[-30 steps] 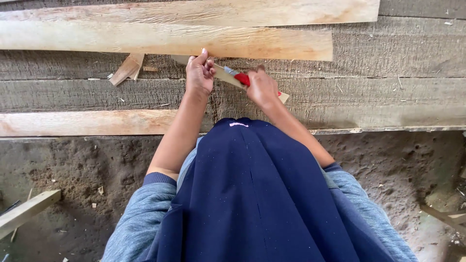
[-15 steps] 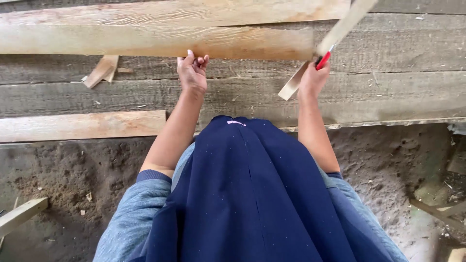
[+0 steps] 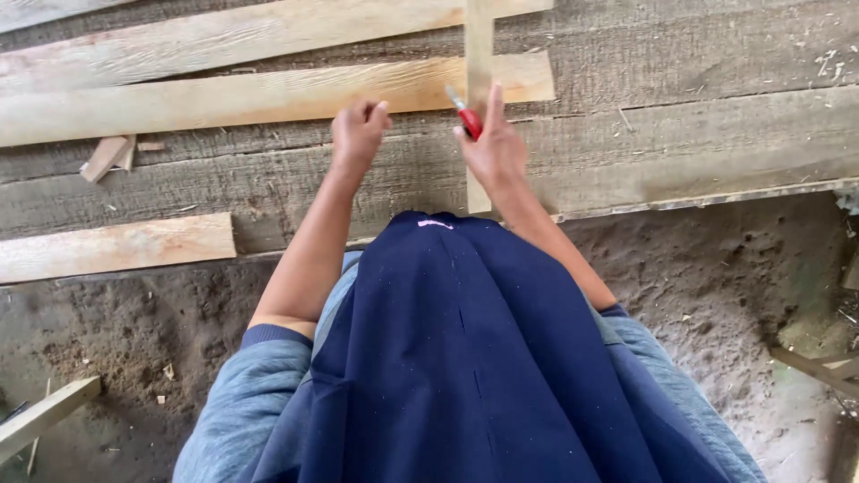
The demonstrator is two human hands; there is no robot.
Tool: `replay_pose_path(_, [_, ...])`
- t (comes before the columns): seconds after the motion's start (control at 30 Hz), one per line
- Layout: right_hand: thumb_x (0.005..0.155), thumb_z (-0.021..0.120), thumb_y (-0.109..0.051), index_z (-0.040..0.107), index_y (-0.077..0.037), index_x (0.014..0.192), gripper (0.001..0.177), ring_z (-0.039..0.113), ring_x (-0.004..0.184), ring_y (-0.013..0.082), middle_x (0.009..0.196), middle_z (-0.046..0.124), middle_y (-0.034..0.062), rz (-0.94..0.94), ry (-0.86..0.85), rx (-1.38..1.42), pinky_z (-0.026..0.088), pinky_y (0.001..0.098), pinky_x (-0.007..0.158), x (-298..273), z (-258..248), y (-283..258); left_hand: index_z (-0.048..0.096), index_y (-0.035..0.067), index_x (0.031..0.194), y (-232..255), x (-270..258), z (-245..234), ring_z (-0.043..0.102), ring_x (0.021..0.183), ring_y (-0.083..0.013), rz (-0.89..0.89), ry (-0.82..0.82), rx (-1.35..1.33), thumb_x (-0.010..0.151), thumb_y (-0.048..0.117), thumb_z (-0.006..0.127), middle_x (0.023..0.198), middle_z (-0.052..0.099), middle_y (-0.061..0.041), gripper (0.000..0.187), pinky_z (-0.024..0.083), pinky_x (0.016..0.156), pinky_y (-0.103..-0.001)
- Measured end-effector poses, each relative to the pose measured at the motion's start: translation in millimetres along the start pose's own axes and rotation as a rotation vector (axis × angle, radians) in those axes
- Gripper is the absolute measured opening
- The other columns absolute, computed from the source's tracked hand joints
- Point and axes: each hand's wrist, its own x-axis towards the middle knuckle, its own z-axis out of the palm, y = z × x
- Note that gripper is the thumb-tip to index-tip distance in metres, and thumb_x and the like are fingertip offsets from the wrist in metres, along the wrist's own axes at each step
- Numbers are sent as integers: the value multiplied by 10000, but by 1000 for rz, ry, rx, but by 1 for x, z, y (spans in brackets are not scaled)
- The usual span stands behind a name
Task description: The person uses a utility knife to cut a long wooden plank into smaller pieces. They repeatedly score the wood along a straight line and then snap off the cut sections, placing them aside on the work surface.
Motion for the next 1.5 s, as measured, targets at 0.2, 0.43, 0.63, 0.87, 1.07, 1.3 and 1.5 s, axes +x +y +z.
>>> replay_pose_path(0.2, [973,678,-580,25,-160,1626,1015,714,904,428,1065,731,206,-28,-47,-56,562,549,735,21,17,36,514,99,1491,70,-6,62,115,1511,-371,518,-197,475,963,-57,459,1640,320,-99,553,168,1228,-629])
replay_pose_path(0.43, [925,762,-538,52,-165,1639,1074,666,945,420,1283,527,246,-97,-47,-30,561,549,744,28,36,63,215,216,1649,70,17,79,-142,1518,-333,566,-399,648,909,-108,462,1713,133,36,845,-99,1228,-599])
replay_pose_path(0.63, [925,772,-477,23,-204,1633,1066,645,1040,368,1395,479,231,-36,-134,20,587,512,756,18,18,57,235,264,1645,77,16,79,-225,1489,-327,536,-446,584,921,-28,532,1713,112,55,834,-219,1160,-620])
replay_pose_path(0.87, [924,728,-508,169,-250,1626,934,671,898,394,1254,498,169,-35,-96,30,557,548,709,11,36,75,273,197,1637,71,15,81,-258,1468,-354,546,-458,528,799,79,622,1712,142,15,915,-243,1120,-656])
replay_pose_path(1.07, [912,722,-347,340,-280,1586,777,688,866,360,1150,644,157,-70,10,127,557,511,693,20,46,89,268,182,1634,77,17,80,-289,1444,-355,521,-480,549,909,297,670,1709,123,24,837,-250,1105,-661])
replay_pose_path(1.3, [981,692,-192,491,-41,1465,545,717,1093,235,1351,665,156,-61,-5,521,525,337,1066,6,2,63,257,246,1649,76,17,83,-306,1431,-343,495,-483,592,957,563,627,1706,51,81,846,-238,1113,-669])
replay_pose_path(1.5, [1007,714,-279,619,-120,1066,194,419,648,94,818,491,-17,164,-104,487,464,239,671,7,-27,57,226,287,1660,80,16,80,-297,1439,-353,489,-492,627,986,543,622,1709,23,102,822,-226,1121,-676])
